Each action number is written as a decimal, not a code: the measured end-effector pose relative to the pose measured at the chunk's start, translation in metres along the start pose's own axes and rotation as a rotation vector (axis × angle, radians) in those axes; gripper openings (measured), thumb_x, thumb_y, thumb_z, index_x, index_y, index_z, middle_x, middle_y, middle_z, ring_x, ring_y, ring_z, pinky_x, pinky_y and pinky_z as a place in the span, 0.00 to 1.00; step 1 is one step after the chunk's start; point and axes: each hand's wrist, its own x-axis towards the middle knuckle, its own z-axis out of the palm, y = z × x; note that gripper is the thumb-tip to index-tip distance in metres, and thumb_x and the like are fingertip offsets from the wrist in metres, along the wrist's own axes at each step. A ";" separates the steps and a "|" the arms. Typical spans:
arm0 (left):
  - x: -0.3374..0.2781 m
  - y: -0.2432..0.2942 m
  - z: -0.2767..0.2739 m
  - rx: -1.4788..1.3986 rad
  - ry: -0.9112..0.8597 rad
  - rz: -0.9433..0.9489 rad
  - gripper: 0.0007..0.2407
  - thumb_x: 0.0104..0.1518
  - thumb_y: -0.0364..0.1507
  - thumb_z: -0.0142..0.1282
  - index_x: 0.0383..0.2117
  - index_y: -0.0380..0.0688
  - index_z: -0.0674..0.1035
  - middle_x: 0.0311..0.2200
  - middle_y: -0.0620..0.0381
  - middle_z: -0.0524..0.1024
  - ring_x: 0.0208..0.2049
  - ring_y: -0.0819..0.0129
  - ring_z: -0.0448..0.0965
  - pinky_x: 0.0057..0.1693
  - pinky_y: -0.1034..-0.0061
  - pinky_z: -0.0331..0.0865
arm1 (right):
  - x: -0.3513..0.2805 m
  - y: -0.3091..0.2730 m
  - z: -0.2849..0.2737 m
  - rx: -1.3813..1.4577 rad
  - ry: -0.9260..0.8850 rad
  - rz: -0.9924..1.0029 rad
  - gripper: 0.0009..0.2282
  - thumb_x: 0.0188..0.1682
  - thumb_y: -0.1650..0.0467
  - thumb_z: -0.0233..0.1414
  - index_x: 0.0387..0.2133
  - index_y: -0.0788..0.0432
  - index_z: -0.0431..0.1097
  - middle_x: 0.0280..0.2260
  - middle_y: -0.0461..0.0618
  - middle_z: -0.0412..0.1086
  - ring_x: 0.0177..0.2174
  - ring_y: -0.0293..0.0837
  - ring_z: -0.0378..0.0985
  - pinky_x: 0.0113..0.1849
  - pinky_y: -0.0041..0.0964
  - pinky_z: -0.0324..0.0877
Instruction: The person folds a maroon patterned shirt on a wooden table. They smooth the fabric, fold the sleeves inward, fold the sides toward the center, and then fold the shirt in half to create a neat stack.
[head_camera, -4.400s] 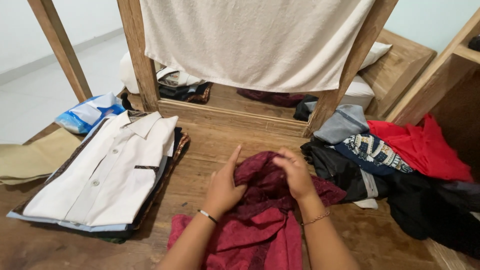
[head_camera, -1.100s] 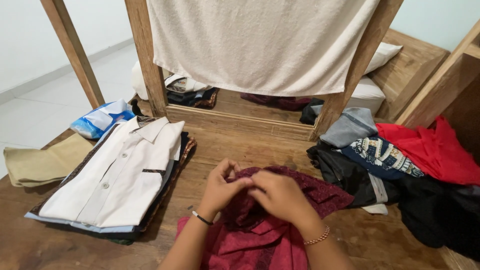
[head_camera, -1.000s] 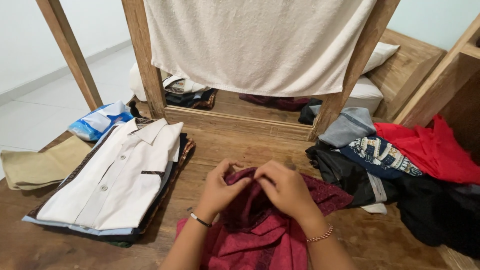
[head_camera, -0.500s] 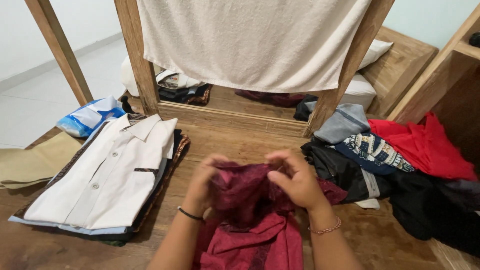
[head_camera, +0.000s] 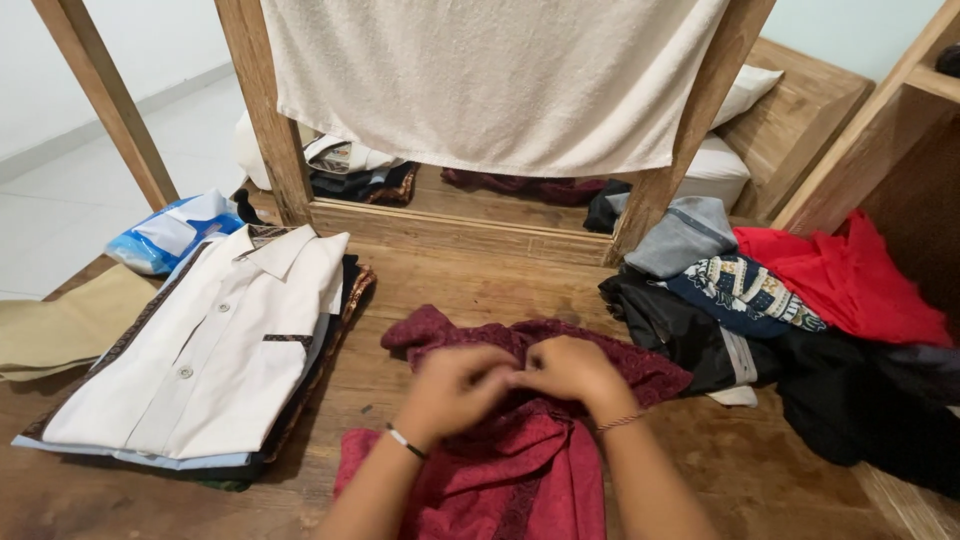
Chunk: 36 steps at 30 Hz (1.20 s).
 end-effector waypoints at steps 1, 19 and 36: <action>0.000 0.016 0.003 -0.002 0.000 -0.001 0.06 0.54 0.35 0.63 0.35 0.59 0.87 0.32 0.61 0.87 0.41 0.61 0.87 0.50 0.68 0.77 | 0.017 0.012 0.022 -0.001 -0.001 0.001 0.21 0.45 0.50 0.53 0.34 0.52 0.80 0.35 0.57 0.80 0.42 0.61 0.81 0.41 0.51 0.73; 0.002 -0.006 0.024 -0.045 -0.284 -0.335 0.10 0.59 0.36 0.57 0.27 0.44 0.82 0.21 0.61 0.78 0.22 0.70 0.72 0.34 0.75 0.71 | 0.049 0.077 0.027 1.386 0.312 -0.145 0.17 0.48 0.77 0.52 0.50 0.72 0.74 0.47 0.55 0.77 0.43 0.44 0.76 0.46 0.31 0.68; 0.022 0.036 -0.100 0.336 -0.027 -0.447 0.05 0.45 0.33 0.63 0.20 0.48 0.82 0.19 0.52 0.82 0.30 0.54 0.83 0.41 0.63 0.73 | -0.053 0.236 -0.002 1.432 1.071 0.284 0.10 0.49 0.61 0.63 0.31 0.49 0.70 0.22 0.43 0.66 0.14 0.34 0.60 0.15 0.23 0.60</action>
